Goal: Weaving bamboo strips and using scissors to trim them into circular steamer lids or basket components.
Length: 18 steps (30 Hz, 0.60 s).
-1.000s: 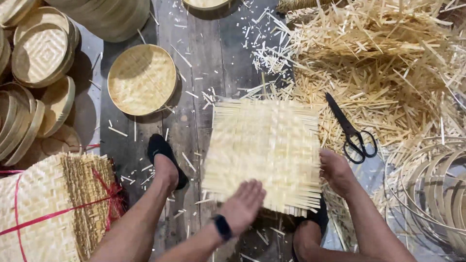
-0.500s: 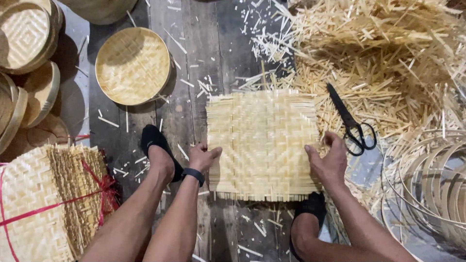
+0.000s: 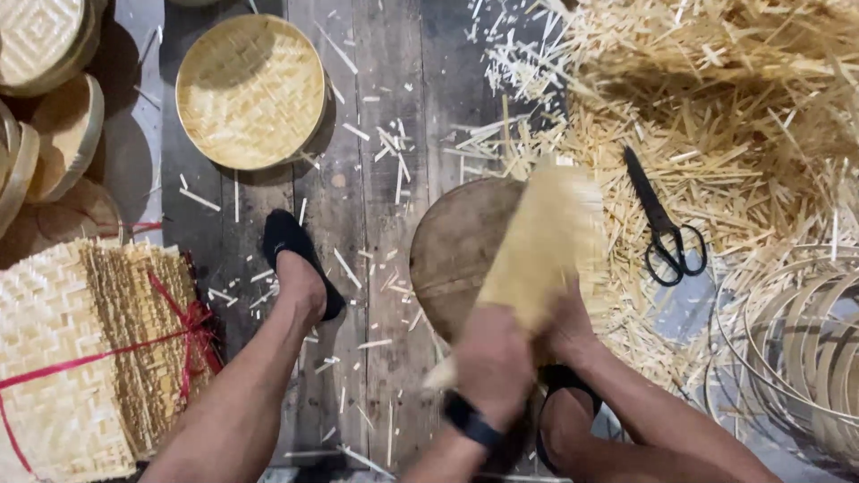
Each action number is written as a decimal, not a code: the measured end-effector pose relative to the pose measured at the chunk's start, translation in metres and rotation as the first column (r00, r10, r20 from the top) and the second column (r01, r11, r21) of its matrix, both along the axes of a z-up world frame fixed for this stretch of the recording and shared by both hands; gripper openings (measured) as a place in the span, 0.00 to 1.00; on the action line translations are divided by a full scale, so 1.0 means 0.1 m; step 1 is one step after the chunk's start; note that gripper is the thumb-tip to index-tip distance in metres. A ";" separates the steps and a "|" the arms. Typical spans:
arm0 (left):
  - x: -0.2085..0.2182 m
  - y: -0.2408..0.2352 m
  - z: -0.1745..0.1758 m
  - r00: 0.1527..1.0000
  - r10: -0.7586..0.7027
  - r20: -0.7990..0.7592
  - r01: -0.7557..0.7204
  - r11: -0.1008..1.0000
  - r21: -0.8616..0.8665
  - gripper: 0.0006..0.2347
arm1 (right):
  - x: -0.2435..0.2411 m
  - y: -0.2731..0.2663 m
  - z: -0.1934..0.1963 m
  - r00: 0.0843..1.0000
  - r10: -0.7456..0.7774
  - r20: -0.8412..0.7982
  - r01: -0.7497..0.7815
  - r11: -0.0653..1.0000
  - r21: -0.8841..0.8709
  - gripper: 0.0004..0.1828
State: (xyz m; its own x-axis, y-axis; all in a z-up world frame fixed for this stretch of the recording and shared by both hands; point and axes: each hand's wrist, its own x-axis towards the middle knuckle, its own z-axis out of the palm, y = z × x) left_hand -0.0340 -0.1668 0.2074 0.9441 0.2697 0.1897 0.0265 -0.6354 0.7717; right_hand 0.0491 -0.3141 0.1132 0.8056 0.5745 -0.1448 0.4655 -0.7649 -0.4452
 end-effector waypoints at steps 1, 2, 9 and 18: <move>-0.06 -0.07 0.05 1.000 0.006 -0.010 -0.006 1.000 -0.004 0.03 | -0.05 0.03 0.05 1.000 0.006 -0.010 -0.006 1.000 -0.004 0.28; -0.06 -0.12 0.08 0.994 -0.099 -0.049 0.101 0.994 0.048 0.03 | -0.02 0.09 0.09 0.999 0.020 0.026 -0.019 1.000 -0.020 0.28; 0.22 0.65 -0.08 0.858 0.329 -0.393 -0.398 0.911 -0.107 0.06 | 0.00 0.31 0.52 0.966 0.094 0.242 -0.057 0.986 -0.156 0.33; 0.34 1.82 -1.72 0.806 0.146 -0.574 -0.375 0.876 -0.304 0.13 | 0.03 0.30 0.56 0.977 0.101 0.188 -0.086 0.992 -0.087 0.34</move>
State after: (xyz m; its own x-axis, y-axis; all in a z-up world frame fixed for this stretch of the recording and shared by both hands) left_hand -0.0003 0.0155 0.0354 0.7466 0.4615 -0.4793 0.6133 -0.1980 0.7647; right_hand 0.0523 -0.2842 0.1689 0.7659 0.6417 -0.0407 0.6075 -0.7429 -0.2813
